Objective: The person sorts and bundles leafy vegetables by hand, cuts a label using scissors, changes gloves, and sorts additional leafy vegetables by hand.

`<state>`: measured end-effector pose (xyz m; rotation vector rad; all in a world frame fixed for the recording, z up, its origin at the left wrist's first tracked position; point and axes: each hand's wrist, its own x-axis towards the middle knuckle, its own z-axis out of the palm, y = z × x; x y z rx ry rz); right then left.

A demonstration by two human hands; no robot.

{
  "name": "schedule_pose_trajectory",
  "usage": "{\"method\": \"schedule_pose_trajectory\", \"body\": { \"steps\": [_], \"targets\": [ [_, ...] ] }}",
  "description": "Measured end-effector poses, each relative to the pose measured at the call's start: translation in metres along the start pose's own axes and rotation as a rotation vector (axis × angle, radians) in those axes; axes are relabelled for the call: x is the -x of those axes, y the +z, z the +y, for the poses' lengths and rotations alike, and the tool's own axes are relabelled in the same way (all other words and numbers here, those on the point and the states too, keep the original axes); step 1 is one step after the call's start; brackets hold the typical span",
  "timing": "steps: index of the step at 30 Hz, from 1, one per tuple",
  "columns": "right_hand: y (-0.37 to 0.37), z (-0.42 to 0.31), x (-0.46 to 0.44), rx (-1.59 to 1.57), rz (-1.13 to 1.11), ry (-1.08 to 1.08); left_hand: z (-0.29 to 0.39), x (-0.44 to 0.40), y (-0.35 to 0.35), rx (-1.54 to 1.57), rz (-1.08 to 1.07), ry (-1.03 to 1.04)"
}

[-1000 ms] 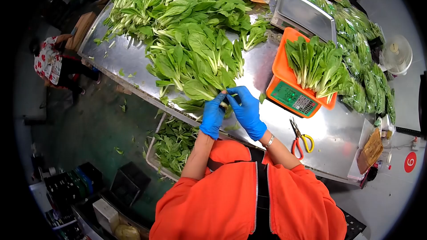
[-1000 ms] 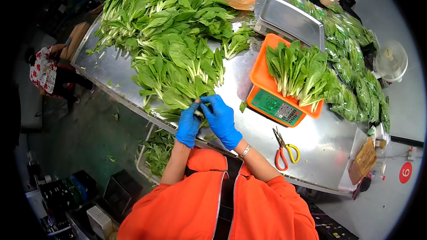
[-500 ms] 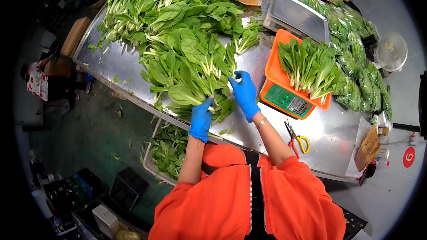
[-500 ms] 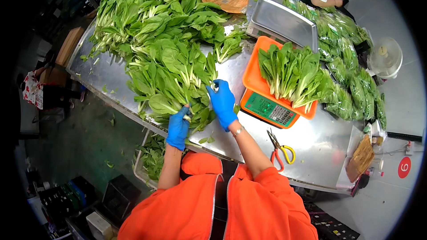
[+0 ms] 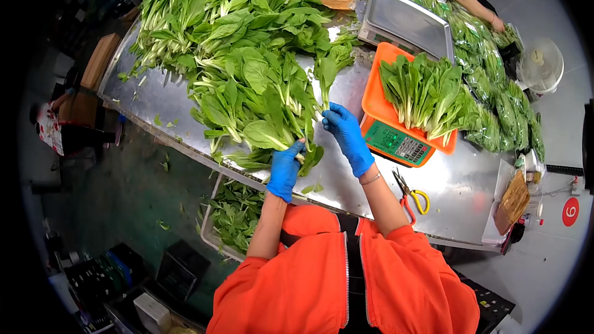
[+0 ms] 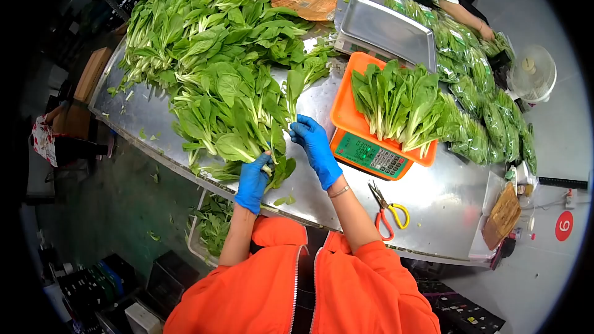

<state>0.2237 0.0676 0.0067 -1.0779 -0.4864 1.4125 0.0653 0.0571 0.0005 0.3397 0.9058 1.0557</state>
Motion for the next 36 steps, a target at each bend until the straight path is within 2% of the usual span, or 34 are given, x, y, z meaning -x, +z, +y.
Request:
{"method": "schedule_pose_trajectory", "body": {
  "steps": [5,7,8,10,15,17,18,19,23,25,31,33,35,36],
  "targets": [
    [0.004,-0.007,0.014,-0.069,-0.130,0.038,-0.003,-0.001,-0.003,0.003,-0.002,-0.009],
    [0.008,-0.008,0.021,0.078,-0.105,0.004,0.000,0.001,-0.005,0.012,-0.035,-0.054],
    [0.009,-0.007,0.024,0.079,-0.108,0.008,0.000,0.003,-0.002,0.039,-0.041,-0.001],
    [0.013,-0.005,0.032,0.289,-0.043,-0.044,0.001,0.004,-0.005,0.072,-0.052,-0.033],
    [0.029,0.003,0.051,0.305,-0.027,-0.102,0.005,0.007,-0.009,0.195,-0.102,-0.038],
    [0.036,0.006,0.055,0.391,-0.026,-0.195,0.005,0.007,-0.013,0.205,-0.144,-0.036],
    [0.037,0.015,0.054,0.517,0.017,-0.279,0.001,0.003,-0.017,0.195,-0.120,-0.037],
    [0.042,0.016,0.057,0.516,0.017,-0.280,0.001,0.003,-0.016,0.184,-0.096,-0.037],
    [0.048,0.019,0.059,0.549,0.026,-0.263,0.005,0.010,-0.010,0.138,-0.064,0.012],
    [0.047,0.019,0.058,0.281,-0.030,-0.134,0.006,0.011,-0.008,0.137,-0.055,-0.022],
    [0.041,0.007,0.060,0.249,-0.198,0.095,0.007,0.008,-0.020,0.114,-0.158,-0.054],
    [0.043,0.006,0.058,0.303,-0.188,0.088,0.012,0.012,-0.009,0.123,-0.155,-0.047],
    [0.044,0.014,0.056,0.692,0.051,-0.399,0.019,0.017,0.002,0.032,-0.006,-0.074],
    [0.044,0.016,0.056,0.691,0.050,-0.398,0.014,0.014,-0.003,0.032,-0.004,-0.075]
  ]
}}
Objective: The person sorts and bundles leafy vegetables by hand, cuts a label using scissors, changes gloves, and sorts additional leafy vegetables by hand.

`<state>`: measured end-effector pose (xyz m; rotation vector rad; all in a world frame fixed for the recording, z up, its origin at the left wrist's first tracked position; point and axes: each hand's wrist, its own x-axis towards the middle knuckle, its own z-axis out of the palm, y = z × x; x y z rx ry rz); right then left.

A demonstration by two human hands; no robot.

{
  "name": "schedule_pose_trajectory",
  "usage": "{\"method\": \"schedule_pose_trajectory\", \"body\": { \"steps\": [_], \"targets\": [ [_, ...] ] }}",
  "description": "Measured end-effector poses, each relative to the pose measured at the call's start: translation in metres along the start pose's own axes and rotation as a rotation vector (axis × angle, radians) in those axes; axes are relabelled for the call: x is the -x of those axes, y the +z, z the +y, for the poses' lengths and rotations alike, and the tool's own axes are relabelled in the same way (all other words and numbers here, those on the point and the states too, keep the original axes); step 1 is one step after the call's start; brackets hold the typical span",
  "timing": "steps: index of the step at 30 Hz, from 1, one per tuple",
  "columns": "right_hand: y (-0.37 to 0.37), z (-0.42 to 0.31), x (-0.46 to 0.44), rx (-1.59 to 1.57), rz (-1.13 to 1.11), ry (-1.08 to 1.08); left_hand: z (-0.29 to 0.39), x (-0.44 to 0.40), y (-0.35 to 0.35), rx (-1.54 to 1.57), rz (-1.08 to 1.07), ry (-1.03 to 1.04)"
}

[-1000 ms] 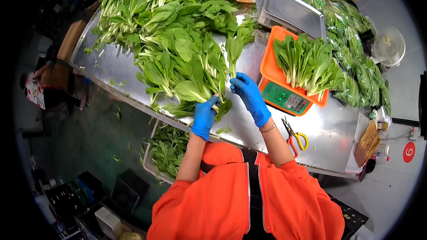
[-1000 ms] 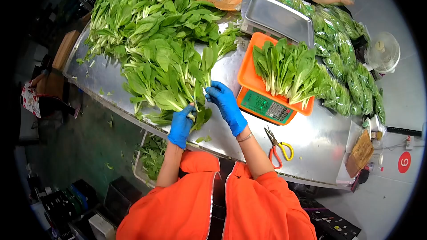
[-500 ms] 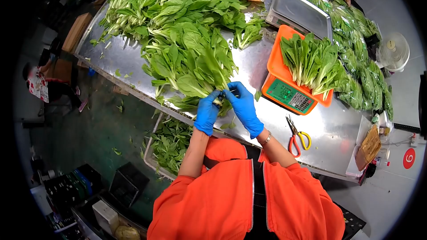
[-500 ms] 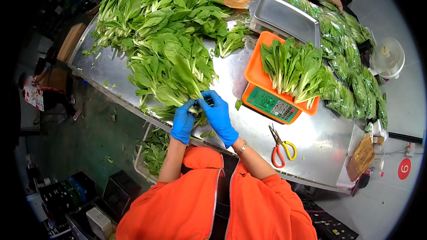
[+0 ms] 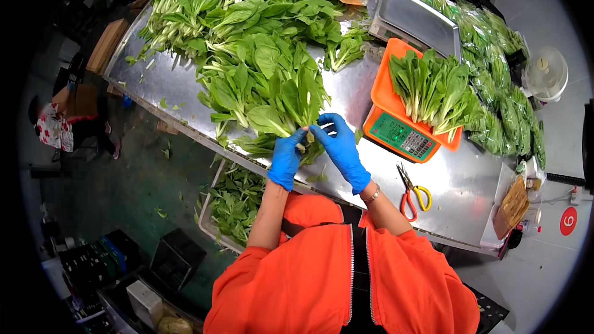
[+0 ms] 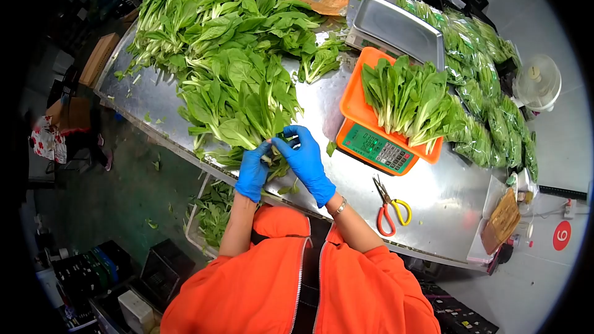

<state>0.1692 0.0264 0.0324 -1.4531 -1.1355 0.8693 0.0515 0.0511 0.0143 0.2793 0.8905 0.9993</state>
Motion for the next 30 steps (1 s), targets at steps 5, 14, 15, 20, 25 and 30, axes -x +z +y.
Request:
{"method": "schedule_pose_trajectory", "body": {
  "steps": [5,14,15,20,25,30],
  "targets": [
    [0.004,-0.001,-0.001,-0.051,0.112,0.034,-0.004,0.001,0.009,-0.137,0.019,0.136],
    [-0.024,-0.023,0.015,-0.238,-0.482,0.250,0.008,-0.014,-0.019,0.074,0.006,0.051],
    [-0.026,-0.024,0.013,-0.025,-0.456,0.206,0.011,-0.011,-0.020,0.016,0.001,-0.004],
    [-0.018,-0.019,-0.002,-0.211,-0.337,0.323,0.009,-0.002,-0.005,0.091,-0.174,-0.040],
    [-0.005,-0.004,-0.003,-0.310,-0.186,0.244,0.001,-0.007,-0.003,0.155,-0.055,0.052],
    [0.008,-0.015,0.003,0.418,0.025,-0.339,-0.004,-0.002,-0.004,0.147,-0.155,0.096]
  ]
}}
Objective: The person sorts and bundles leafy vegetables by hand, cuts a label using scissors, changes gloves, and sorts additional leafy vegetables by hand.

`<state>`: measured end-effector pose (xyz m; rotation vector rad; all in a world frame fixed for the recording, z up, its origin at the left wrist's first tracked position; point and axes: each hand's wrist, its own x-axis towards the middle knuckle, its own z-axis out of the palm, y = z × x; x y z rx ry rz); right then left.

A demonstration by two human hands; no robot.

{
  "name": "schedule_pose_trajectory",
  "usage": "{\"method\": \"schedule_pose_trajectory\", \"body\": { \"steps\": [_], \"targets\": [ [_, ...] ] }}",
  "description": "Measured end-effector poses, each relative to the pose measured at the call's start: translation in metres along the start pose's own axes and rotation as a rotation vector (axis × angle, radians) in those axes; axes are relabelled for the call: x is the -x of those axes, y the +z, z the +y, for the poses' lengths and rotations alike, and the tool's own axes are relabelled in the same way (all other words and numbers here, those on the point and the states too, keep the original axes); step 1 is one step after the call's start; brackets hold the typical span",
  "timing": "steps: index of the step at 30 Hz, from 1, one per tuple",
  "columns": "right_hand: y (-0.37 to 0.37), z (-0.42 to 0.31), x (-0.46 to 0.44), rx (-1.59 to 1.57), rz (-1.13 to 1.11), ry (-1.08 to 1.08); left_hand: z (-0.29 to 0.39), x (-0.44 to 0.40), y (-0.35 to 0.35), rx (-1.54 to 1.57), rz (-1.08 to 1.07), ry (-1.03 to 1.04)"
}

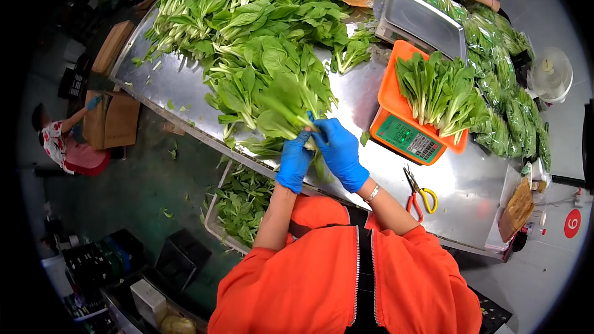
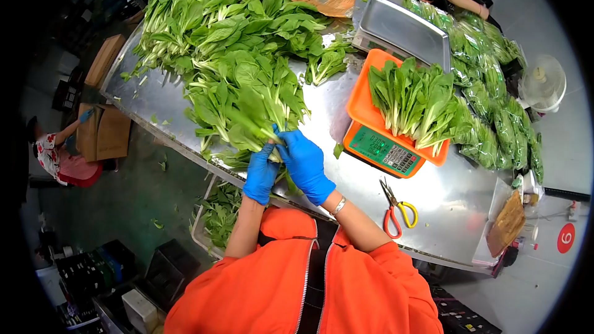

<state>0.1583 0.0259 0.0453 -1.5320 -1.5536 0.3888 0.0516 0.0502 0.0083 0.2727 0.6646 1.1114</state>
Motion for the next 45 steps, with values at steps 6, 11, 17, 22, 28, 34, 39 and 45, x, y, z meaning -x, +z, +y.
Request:
{"method": "schedule_pose_trajectory", "body": {
  "steps": [6,11,17,22,28,34,39,45],
  "targets": [
    [0.006,-0.008,0.005,0.129,-0.015,-0.050,0.002,-0.005,-0.006,0.110,-0.105,-0.045],
    [0.011,-0.007,0.005,0.077,-0.021,0.044,0.002,-0.005,0.000,0.127,-0.099,0.029],
    [0.011,0.000,0.009,-0.286,-0.031,0.233,0.002,-0.014,-0.026,0.266,-0.068,-0.060],
    [0.007,0.008,-0.004,-0.251,0.090,0.195,0.002,-0.010,-0.012,0.036,0.041,-0.064],
    [0.013,0.029,-0.009,-0.537,-0.002,0.432,0.012,-0.002,0.000,0.072,-0.074,-0.205],
    [0.010,0.031,-0.008,-0.238,0.128,0.173,0.011,-0.001,0.005,0.172,-0.021,-0.211],
    [0.006,0.014,-0.006,-0.176,0.024,0.258,-0.014,-0.024,-0.043,0.121,-0.674,0.025],
    [-0.009,-0.002,-0.011,-0.063,0.163,0.155,0.007,0.001,0.010,-0.128,0.050,-0.039]
  ]
}}
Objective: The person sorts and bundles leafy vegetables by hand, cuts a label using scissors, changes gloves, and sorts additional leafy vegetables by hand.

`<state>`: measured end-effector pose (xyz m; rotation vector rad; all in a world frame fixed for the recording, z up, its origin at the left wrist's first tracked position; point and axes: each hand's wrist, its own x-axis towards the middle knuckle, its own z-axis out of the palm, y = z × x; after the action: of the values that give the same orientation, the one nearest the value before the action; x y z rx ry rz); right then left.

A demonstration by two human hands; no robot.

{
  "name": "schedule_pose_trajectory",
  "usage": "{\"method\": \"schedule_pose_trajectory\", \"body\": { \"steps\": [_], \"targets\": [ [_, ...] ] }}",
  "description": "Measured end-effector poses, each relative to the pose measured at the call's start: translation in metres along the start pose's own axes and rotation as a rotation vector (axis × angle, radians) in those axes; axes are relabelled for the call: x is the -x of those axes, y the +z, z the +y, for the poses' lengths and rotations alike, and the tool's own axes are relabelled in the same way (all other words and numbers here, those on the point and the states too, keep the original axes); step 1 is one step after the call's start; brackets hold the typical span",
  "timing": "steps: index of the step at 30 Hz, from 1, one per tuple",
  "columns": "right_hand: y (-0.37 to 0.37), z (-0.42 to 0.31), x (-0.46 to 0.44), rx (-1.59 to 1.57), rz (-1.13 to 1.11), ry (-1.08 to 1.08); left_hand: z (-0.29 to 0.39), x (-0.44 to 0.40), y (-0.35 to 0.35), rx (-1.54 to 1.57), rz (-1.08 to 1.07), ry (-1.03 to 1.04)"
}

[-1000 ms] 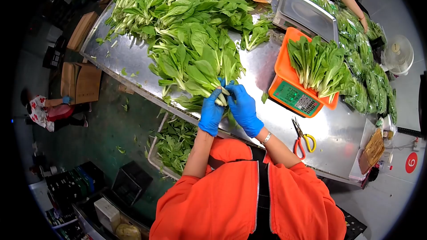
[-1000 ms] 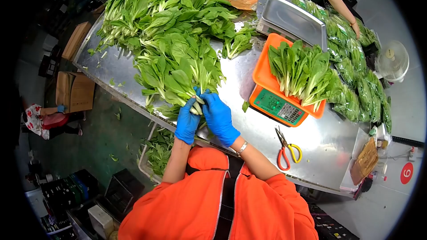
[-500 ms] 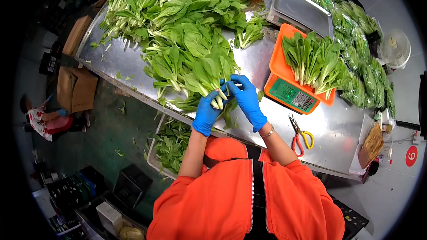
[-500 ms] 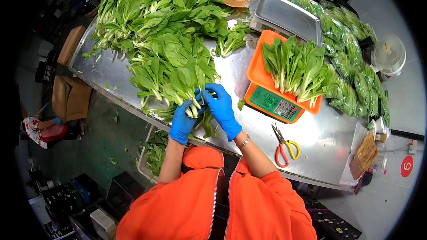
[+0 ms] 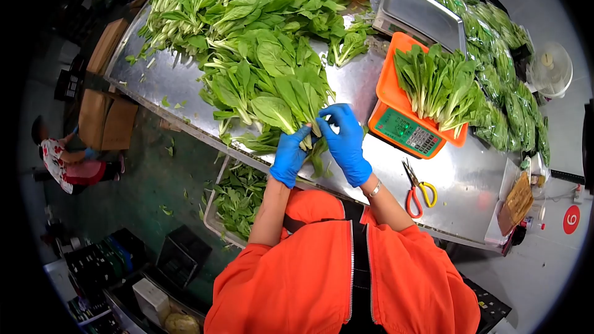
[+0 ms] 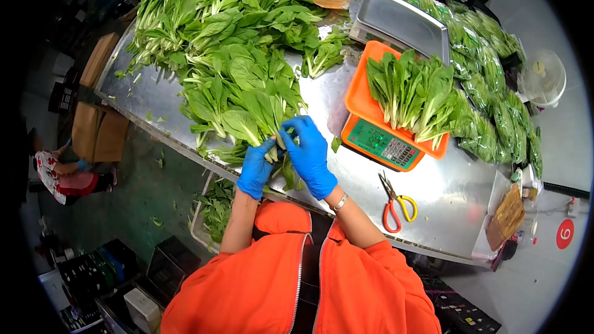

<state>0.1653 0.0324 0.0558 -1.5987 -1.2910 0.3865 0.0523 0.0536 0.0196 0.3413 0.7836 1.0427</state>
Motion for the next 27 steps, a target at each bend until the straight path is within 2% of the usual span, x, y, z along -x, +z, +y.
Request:
{"method": "schedule_pose_trajectory", "body": {
  "steps": [2,3,6,8,9,11,17,21,23,25,27],
  "targets": [
    [-0.002,0.001,0.003,-0.082,-0.358,-0.021,-0.013,-0.011,-0.022,0.067,-0.027,-0.029],
    [0.000,0.001,0.005,-0.028,-0.293,-0.108,-0.018,-0.016,-0.029,0.070,-0.030,-0.031],
    [0.003,0.004,0.008,0.063,-0.273,-0.025,-0.013,-0.015,-0.028,0.146,-0.071,-0.095],
    [0.004,0.006,0.009,0.095,-0.293,-0.013,0.002,0.004,0.007,0.090,0.125,-0.059],
    [0.004,0.008,0.009,0.130,-0.310,-0.003,0.000,0.002,0.000,0.092,0.125,-0.059],
    [0.008,0.014,0.011,0.112,-0.295,-0.003,-0.004,-0.002,-0.015,-0.052,-0.055,0.006],
    [0.009,0.012,0.011,0.053,-0.265,0.067,-0.009,-0.004,-0.009,-0.024,0.090,0.027],
    [0.010,0.014,0.013,0.031,-0.273,0.114,-0.013,-0.005,-0.011,-0.070,0.089,0.037],
    [0.012,0.017,0.013,0.102,-0.273,0.062,-0.019,-0.006,-0.007,-0.264,0.123,0.281],
    [0.013,0.017,0.012,0.173,-0.272,0.013,-0.017,-0.004,-0.002,-0.226,0.139,0.283],
    [0.014,0.015,0.013,-0.024,-0.204,0.150,-0.014,-0.002,0.001,-0.188,0.159,0.284]
  ]
}}
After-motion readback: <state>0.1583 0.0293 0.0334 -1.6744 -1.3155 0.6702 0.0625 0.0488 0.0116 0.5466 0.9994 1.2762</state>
